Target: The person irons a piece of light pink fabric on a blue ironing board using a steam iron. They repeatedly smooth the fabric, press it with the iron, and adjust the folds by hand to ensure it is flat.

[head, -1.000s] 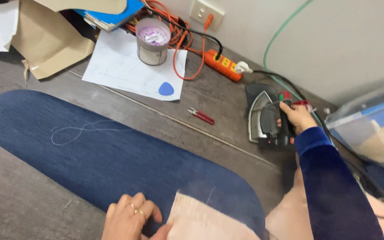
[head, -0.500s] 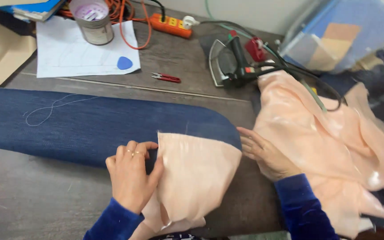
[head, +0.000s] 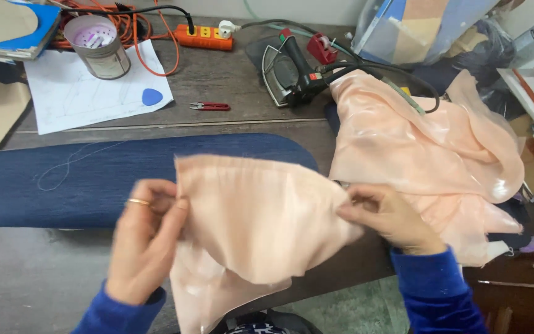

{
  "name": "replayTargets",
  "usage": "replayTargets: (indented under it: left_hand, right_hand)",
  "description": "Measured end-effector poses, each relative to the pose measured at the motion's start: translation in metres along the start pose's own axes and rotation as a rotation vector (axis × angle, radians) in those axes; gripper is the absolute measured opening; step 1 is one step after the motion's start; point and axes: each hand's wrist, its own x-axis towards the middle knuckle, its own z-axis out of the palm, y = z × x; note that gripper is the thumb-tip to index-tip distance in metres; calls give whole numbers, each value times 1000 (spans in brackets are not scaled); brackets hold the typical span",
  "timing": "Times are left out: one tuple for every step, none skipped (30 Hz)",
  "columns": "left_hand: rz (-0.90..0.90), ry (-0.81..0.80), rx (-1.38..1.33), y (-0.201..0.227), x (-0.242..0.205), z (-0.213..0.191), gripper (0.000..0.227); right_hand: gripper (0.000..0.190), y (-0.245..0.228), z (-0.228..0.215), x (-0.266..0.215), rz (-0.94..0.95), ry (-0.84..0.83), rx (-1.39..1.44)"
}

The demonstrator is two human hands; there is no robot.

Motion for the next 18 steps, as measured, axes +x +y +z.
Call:
replayTargets:
  left_hand:
    - [63,29,-84,17,-3,-9,11]
    - [126,61,-169,33,-6,-18,13]
    - [129,62,-167,49,-5,-27,13]
    - [214,94,-180,65,-4,-37,13]
    - [299,126,-193,81,-2,-46,14]
    - [302,129,-191,94,4,-54,14]
    - [361,141,-136,107,10,-62,12]
    - [421,154,-83,121,18,-70,11]
    - [424,157,-81,118,36,-77,11]
    - [382,159,-135,115,52,-82,13]
    - [340,161,-189,112,68,-88,14]
    - [341,164,-189,96,85,-90,14]
    - [315,164,-152,81,102,-92,17]
    - [286,163,-115,65,120,-94,21]
    - [285,165,-115,45,123,-94,21]
    - [404,159,74,26,127,-93,28]
    - [519,149,266,6,131,-92,38]
    - [520,150,265,4,120,-90,38]
  right_hand:
    - [7,-17,2,-3,-86,-6,56]
    - [7,-34,4,-6,-174,-15,111]
    - [7,-48,6,-3,-178,-15,113]
    - [9,-62,9,0,-256,-9,158]
    - [14,-77,12,3,-334,-4,202]
    - [14,-94,17,12,-338,-6,204]
    - [19,-111,22,21,-381,35,99]
    - [26,-130,28,31,-424,77,-6]
    - [26,-140,37,44,-428,76,-5]
    - [20,-150,44,54,-366,53,111]
    - [18,-160,52,65,-302,32,227]
    - [18,-153,59,85,-304,30,226]
    - [14,-146,67,105,-298,43,317]
    - [13,-139,75,126,-288,56,409]
    - [13,-125,83,144,-287,55,408]
    - [13,-111,91,162,-191,111,414]
    - [13,-98,99,180,-94,165,418]
    - [13,-87,103,193,-95,165,417]
